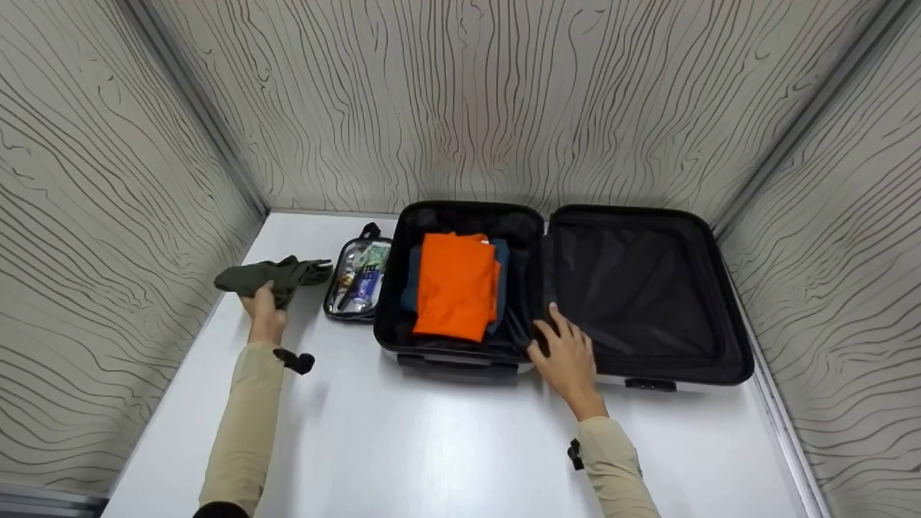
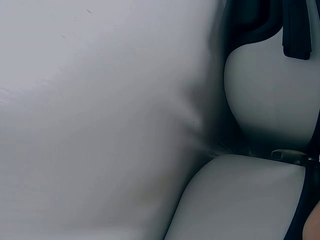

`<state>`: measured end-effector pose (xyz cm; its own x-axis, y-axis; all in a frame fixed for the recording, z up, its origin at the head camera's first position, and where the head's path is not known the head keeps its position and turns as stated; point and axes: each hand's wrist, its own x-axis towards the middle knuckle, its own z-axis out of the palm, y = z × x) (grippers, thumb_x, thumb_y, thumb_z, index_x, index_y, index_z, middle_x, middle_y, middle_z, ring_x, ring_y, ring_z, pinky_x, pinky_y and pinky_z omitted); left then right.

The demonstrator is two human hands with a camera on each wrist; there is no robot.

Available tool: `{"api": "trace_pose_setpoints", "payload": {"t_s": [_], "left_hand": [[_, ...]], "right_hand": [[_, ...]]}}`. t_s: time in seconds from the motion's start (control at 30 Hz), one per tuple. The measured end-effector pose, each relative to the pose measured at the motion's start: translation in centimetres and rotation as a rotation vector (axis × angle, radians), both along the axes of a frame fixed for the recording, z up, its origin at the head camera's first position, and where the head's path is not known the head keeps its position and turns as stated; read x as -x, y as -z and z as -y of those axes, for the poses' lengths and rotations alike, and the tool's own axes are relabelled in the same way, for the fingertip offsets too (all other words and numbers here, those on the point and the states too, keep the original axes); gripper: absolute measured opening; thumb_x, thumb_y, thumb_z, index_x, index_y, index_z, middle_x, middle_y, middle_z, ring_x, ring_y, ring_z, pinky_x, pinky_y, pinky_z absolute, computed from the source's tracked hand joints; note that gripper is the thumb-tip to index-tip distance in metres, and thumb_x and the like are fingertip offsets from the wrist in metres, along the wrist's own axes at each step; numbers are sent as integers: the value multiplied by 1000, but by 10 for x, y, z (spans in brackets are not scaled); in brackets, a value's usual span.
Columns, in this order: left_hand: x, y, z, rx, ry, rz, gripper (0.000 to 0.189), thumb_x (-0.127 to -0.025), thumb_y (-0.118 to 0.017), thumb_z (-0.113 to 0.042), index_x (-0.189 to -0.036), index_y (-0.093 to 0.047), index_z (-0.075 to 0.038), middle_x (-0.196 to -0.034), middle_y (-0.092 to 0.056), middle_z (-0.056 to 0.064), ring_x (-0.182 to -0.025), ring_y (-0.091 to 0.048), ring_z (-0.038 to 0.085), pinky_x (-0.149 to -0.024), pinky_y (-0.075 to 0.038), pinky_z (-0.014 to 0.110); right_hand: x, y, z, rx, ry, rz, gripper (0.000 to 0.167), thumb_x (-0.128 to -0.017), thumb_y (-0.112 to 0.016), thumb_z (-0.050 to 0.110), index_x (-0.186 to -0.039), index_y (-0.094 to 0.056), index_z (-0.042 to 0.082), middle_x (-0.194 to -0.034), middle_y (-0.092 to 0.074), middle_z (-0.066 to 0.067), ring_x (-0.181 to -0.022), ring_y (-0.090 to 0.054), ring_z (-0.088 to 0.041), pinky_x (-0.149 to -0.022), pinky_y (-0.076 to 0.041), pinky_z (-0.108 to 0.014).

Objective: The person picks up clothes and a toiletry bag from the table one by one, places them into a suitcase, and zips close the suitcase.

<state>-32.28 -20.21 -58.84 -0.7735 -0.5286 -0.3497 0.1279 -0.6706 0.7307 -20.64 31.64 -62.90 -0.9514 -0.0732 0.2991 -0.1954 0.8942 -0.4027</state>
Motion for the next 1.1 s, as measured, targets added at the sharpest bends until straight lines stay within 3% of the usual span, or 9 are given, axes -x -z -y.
{"api": "trace_pose_setpoints", "payload": {"t_s": [0.13, 0.77, 1.1], "left_hand": [[-1, -5, 1, -8, 21, 0, 67, -102, -39, 3, -158, -11, -23, -154, -33, 11, -133, -43, 25, -100, -44, 33], [5, -30, -12, -37, -5, -33, 70, -102, -42, -1, -159, -10, -26, -153, -34, 11, -132, -45, 25, -100, -45, 32], [9, -46, -26, 10, 21, -59, 69, -103, -44, -4, -159, -10, -26, -149, -37, 12, -127, -48, 25, -97, -46, 32]], "right_hand": [[1, -1, 1, 12, 0, 1, 40, -94, -63, 24, -132, -64, 11, -153, -38, -14, -124, -45, -44, -102, -31, -62], [0, -1, 0, 10, -3, 10, 41, -94, -62, 24, -133, -63, 12, -154, -37, -13, -126, -44, -44, -103, -30, -62], [0, -1, 0, 4, -4, 11, 41, -95, -62, 25, -134, -63, 12, -155, -36, -14, -125, -44, -44, -102, -31, -61]]}}
